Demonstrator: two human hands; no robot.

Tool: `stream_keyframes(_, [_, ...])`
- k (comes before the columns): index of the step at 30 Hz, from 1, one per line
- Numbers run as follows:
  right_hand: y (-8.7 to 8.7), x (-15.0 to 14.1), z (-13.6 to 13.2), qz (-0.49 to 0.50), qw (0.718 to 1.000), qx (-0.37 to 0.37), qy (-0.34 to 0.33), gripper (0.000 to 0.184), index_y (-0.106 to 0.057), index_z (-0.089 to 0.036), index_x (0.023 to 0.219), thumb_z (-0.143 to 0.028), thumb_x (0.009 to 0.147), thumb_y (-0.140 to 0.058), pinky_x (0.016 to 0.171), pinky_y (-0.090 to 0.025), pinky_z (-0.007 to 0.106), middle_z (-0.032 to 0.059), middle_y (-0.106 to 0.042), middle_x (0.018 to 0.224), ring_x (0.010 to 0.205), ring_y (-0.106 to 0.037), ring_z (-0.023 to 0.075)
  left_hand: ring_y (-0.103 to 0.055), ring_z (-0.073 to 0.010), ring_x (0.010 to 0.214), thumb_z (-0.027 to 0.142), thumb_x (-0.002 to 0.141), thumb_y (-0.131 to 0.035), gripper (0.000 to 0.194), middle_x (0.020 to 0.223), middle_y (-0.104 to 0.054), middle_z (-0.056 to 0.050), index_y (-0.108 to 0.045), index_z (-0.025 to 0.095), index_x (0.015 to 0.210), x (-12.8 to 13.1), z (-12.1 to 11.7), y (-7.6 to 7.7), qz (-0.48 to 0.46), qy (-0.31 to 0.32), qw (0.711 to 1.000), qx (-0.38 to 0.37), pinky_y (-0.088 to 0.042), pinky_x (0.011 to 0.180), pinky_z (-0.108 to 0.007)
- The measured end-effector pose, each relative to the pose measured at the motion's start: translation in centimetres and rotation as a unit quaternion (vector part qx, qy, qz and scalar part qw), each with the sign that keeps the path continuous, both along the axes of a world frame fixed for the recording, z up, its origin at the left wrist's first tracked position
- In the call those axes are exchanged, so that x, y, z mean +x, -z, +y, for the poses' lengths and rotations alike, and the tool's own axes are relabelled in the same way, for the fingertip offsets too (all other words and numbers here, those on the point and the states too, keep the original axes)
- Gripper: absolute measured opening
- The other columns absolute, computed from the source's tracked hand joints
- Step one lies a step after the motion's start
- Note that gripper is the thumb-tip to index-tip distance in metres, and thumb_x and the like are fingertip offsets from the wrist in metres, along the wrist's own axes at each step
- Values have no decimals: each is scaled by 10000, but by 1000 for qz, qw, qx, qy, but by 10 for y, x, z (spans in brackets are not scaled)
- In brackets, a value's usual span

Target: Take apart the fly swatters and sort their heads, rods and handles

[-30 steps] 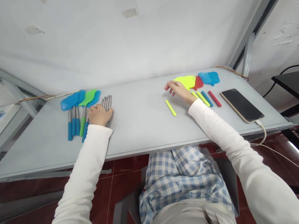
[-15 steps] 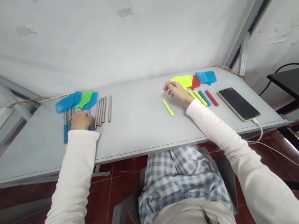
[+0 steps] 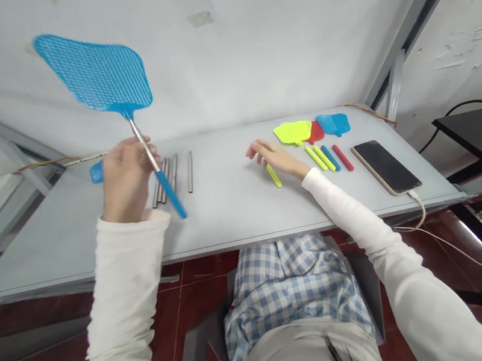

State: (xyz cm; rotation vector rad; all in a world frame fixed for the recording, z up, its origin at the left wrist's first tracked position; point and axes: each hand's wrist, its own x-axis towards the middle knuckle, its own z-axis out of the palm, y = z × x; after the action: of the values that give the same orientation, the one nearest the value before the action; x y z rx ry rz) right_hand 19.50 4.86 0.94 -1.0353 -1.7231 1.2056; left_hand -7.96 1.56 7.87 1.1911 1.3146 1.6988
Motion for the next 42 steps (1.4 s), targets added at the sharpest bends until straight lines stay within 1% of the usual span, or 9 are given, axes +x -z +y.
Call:
stream_keyframes(7, [-11, -25, -24, 52, 997, -4, -64, 447, -572, -222, 985, -658, 948, -485, 623, -474, 248, -4, -571, 805, 654, -530, 106, -623, -104, 716, 273, 939, -551, 77, 809, -596, 12, -503, 218, 914, 92, 36, 11, -189, 125, 973, 38, -501, 716, -222])
stream_keyframes(12, [1, -24, -21, 40, 997, -46, -45, 460, -473, -239, 878, -691, 891, -556, 460, -290, 218, -66, -376, 655, 520, -327, 83, -267, -67, 395, 463, 1009, -465, 286, 533, -251, 96, -429, 229, 848, 115, 54, 15, -294, 147, 943, -51, -263, 407, -195])
stream_keyframes(19, [15, -7, -64, 70, 978, -163, -108, 552, -415, -244, 801, -792, 866, -447, 430, -191, 238, -97, -218, 574, 459, -187, 88, -151, -79, 419, 480, 1078, -322, 405, 506, -145, 78, -423, 229, 776, 65, 85, -12, -246, 108, 960, -81, -138, 409, -230])
stream_keyframes(23, [3, 53, -56, -67, 995, -31, 69, 446, -533, -229, 988, -668, 909, -514, 529, -343, 263, -56, -430, 570, 503, -399, 122, -98, -68, 392, 392, 1070, -377, 427, 504, -93, 84, -338, 218, 682, 30, 80, -25, -211, 134, 962, -112, -91, 370, -209])
stream_keyframes(28, [-4, 111, -31, -375, 857, 55, 350, 412, -485, -131, 1282, -401, 971, -481, 712, -457, 377, 117, -658, 793, 748, -637, 279, -134, -19, 335, 375, 934, -615, 386, 494, -195, 113, -390, 200, 673, 44, 58, -2, -166, 283, 917, -228, -85, 320, -145])
stream_keyframes(31, [0, 118, -33, -493, 786, 15, 372, 414, -488, -90, 1314, -315, 967, -472, 770, -472, 421, 224, -687, 969, 876, -673, 346, -189, -5, 334, 340, 896, -632, 280, 523, -314, 102, -461, 183, 739, 57, 50, 16, -158, 316, 901, -252, -117, 324, -115])
stream_keyframes(36, [8, 122, -41, -542, 756, 29, 367, 339, -575, -91, 1214, -289, 967, -455, 810, -488, 428, 245, -682, 1018, 978, -660, 358, -240, -17, 351, 321, 933, -539, 164, 589, -425, 68, -511, 176, 864, 68, 41, 30, -109, 312, 912, -242, -167, 357, -121])
stream_keyframes(39, [7, 125, -38, -513, 771, 87, 366, 314, -614, -90, 1147, -286, 950, -468, 862, -489, 470, 252, -667, 1065, 1051, -625, 372, -237, -30, 373, 319, 977, -480, 161, 626, -456, 57, -530, 181, 912, 73, 37, 37, -8, 298, 935, -193, -174, 386, -144])
stream_keyframes(42, [1, 109, -29, -376, 861, 161, 302, 331, -636, -150, 1082, -416, 969, -474, 924, -496, 469, 199, -668, 1096, 1077, -608, 324, -285, -55, 428, 308, 1012, -433, 188, 652, -462, 51, -549, 184, 930, 83, 36, 47, 129, 290, 942, -108, -228, 434, -171])
